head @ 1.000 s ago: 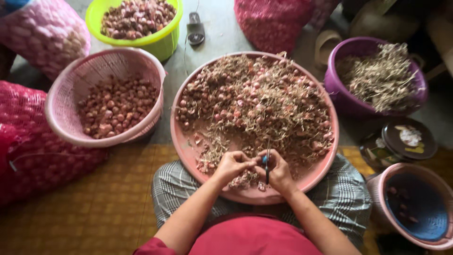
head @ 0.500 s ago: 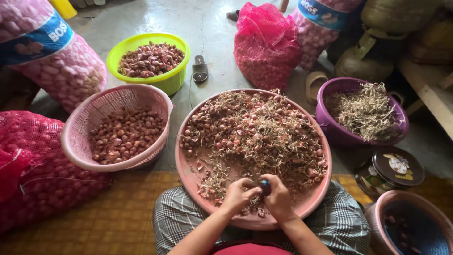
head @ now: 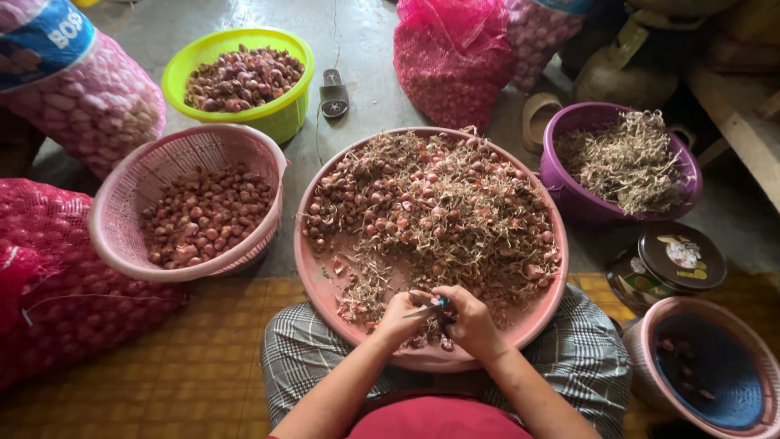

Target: The person sits on the floor with a large tray of untrimmed shallots in front of them. They pick up shallots one at a time, cut off the dried roots and stems with scissors, and place the trimmed shallots into a pink basket beside them.

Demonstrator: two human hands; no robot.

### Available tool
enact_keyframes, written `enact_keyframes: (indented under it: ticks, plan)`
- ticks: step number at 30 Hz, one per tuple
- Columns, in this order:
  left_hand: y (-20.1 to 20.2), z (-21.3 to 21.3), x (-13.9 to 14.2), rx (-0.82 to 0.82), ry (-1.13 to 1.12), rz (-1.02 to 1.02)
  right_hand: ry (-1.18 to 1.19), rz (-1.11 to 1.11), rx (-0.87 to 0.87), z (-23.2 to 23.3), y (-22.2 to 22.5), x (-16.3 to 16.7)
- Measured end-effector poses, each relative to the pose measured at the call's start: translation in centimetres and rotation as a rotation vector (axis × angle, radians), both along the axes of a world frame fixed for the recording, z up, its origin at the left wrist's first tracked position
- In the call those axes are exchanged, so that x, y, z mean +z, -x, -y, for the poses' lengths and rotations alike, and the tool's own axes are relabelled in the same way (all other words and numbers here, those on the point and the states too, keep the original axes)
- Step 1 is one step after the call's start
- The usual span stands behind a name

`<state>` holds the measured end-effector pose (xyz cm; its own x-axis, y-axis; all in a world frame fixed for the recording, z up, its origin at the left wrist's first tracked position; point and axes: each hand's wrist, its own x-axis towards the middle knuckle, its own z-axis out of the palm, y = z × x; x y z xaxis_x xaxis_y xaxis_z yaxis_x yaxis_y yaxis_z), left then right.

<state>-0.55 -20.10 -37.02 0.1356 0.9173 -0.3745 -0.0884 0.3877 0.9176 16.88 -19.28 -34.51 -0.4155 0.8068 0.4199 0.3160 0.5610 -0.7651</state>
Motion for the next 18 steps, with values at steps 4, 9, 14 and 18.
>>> enact_keyframes:
  ticks: [4,9,14,18]
  plan:
    - [0.8,-0.4,-1.0,-0.092,-0.028,-0.031,0.262,-0.064,-0.1,-0.8,-0.4,-0.7]
    - [1.1,-0.7,-3.1,-0.194,-0.09,-0.138,0.143,-0.09,-0.013,-1.7,-0.7,-1.5]
    - [1.7,0.3,-6.1,-0.074,-0.048,0.061,0.352,-0.034,-0.273,-1.4,-1.3,-2.6]
    - [3.0,0.8,-8.4,-0.003,0.027,0.193,0.503,0.322,-0.234,-0.1,-1.0,-4.1]
